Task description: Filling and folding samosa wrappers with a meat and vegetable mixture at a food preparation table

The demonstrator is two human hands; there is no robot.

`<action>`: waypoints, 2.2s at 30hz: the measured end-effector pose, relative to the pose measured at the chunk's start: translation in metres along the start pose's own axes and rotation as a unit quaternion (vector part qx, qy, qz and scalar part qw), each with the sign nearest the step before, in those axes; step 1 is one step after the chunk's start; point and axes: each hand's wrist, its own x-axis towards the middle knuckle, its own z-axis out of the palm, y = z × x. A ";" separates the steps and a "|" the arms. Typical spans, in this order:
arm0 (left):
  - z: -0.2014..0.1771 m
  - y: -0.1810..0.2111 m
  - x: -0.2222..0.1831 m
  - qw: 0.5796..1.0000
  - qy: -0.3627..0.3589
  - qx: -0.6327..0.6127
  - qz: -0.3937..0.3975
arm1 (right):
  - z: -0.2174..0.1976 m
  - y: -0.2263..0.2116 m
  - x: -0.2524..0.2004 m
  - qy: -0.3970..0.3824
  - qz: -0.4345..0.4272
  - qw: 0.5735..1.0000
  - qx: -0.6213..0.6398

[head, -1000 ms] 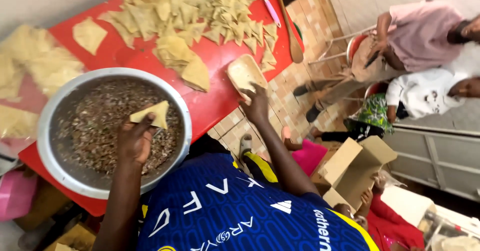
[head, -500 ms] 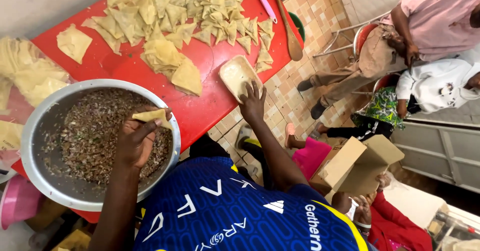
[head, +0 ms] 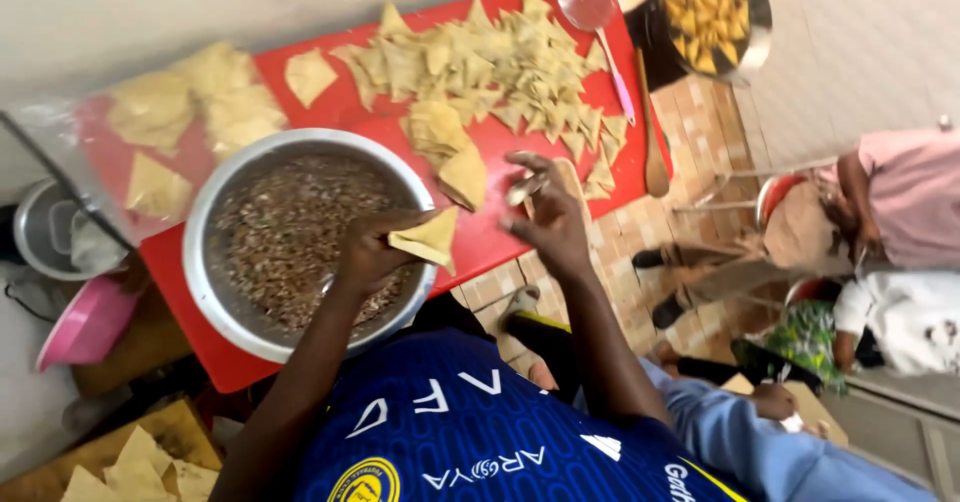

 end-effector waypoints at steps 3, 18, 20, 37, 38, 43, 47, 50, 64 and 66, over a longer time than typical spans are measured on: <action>0.003 0.017 -0.001 0.999 0.005 -0.046 -0.017 | 0.050 -0.015 0.002 -0.093 -0.049 0.994 0.028; 0.018 0.097 -0.014 0.980 0.195 0.035 -0.021 | 0.115 0.086 -0.052 0.026 0.100 0.994 0.042; 0.006 0.063 -0.004 0.992 0.125 -0.008 -0.029 | 0.113 0.068 -0.045 0.065 0.138 0.988 0.032; 0.048 -0.238 0.290 0.926 -0.069 0.287 -0.235 | -0.111 0.094 -0.060 0.230 0.267 0.932 -0.077; 0.055 -0.256 0.317 0.897 -0.082 0.408 -0.150 | -0.120 0.097 -0.061 0.229 0.275 0.931 -0.078; 0.094 -0.240 0.377 0.869 0.014 0.482 0.111 | -0.122 0.110 -0.058 0.228 0.316 0.914 -0.112; 0.075 -0.270 0.401 0.790 -0.147 0.589 -0.083 | -0.117 0.188 -0.039 0.090 0.243 0.923 -0.285; 0.055 -0.252 0.375 0.793 -0.182 0.577 -0.073 | -0.082 0.213 -0.017 0.001 0.252 0.895 -0.368; -0.027 0.051 0.091 0.936 0.093 0.337 0.026 | -0.068 0.288 0.014 -0.077 0.170 0.855 -0.484; -0.018 0.074 0.061 0.959 0.114 0.256 -0.046 | -0.058 0.265 0.027 0.042 0.121 0.881 -0.455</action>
